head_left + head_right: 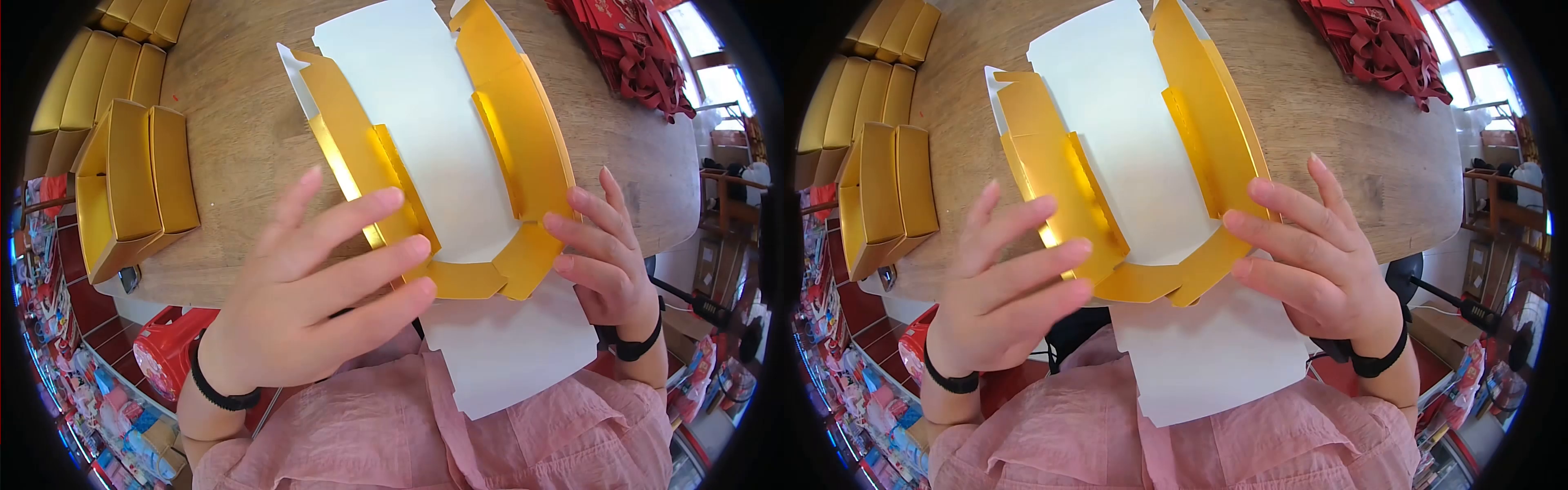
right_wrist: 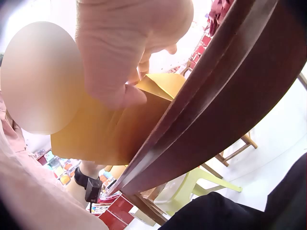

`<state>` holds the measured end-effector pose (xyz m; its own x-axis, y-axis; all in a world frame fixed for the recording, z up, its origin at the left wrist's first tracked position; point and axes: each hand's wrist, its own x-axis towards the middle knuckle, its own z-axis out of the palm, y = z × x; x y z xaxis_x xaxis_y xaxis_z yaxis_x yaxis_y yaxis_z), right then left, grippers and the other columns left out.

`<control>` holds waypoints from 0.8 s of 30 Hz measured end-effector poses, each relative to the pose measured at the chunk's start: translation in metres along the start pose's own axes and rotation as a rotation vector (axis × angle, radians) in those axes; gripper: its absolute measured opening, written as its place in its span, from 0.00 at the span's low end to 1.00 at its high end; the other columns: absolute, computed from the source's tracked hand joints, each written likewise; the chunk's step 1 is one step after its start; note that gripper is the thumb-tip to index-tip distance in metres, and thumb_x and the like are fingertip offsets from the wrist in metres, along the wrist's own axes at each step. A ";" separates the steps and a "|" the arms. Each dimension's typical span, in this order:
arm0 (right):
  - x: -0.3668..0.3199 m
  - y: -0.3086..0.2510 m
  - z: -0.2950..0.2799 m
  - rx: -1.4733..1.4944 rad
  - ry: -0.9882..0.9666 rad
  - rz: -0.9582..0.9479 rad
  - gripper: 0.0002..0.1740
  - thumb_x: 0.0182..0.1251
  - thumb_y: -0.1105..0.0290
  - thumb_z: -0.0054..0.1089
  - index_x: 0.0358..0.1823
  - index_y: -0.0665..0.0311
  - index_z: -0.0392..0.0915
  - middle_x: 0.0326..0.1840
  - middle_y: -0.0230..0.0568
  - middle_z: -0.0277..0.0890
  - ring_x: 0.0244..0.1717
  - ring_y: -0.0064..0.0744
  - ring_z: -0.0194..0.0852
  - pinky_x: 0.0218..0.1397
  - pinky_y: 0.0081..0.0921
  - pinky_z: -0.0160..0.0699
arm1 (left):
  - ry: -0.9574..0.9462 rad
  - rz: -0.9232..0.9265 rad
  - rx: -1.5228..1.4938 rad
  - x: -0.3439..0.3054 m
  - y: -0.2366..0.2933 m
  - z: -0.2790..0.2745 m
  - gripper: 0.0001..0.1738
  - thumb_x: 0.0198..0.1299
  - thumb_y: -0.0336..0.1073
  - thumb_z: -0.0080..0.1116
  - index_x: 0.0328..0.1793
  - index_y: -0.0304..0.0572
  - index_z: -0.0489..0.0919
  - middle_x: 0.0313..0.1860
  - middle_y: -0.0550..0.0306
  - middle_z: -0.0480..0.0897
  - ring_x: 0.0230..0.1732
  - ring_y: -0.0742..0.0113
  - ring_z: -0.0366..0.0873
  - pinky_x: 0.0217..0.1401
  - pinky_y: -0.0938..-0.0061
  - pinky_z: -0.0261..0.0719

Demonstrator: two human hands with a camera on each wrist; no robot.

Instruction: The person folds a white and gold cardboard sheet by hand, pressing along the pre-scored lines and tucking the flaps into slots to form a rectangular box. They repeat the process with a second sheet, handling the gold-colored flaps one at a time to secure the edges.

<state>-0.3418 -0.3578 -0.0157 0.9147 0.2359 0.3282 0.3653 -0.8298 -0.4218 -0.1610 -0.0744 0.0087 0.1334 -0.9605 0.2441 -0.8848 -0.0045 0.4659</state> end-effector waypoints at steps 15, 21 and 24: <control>0.025 0.004 -0.007 -0.189 -0.027 -0.130 0.18 0.51 0.75 0.71 0.44 0.46 0.87 0.42 0.30 0.77 0.58 0.39 0.76 0.76 0.62 0.61 | -0.029 0.033 0.106 0.018 0.000 0.009 0.16 0.52 0.35 0.68 0.48 0.61 0.88 0.37 0.67 0.80 0.49 0.63 0.77 0.78 0.40 0.57; 0.027 -0.001 -0.009 -0.143 0.015 -0.125 0.15 0.48 0.73 0.73 0.40 0.50 0.87 0.36 0.28 0.76 0.50 0.34 0.77 0.76 0.63 0.61 | 0.044 0.006 0.150 0.021 0.010 0.008 0.16 0.51 0.33 0.68 0.48 0.58 0.88 0.36 0.67 0.79 0.47 0.63 0.77 0.78 0.41 0.56; 0.027 -0.003 -0.007 -0.154 0.054 -0.119 0.13 0.49 0.72 0.73 0.38 0.51 0.86 0.34 0.28 0.75 0.47 0.33 0.77 0.76 0.63 0.60 | 0.078 0.003 0.208 0.019 0.007 0.006 0.17 0.52 0.32 0.67 0.49 0.57 0.88 0.37 0.66 0.79 0.48 0.62 0.77 0.79 0.40 0.55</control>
<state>-0.3193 -0.3527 -0.0001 0.8544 0.3132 0.4147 0.4359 -0.8663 -0.2438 -0.1678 -0.0944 0.0113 0.1579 -0.9361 0.3143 -0.9571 -0.0668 0.2819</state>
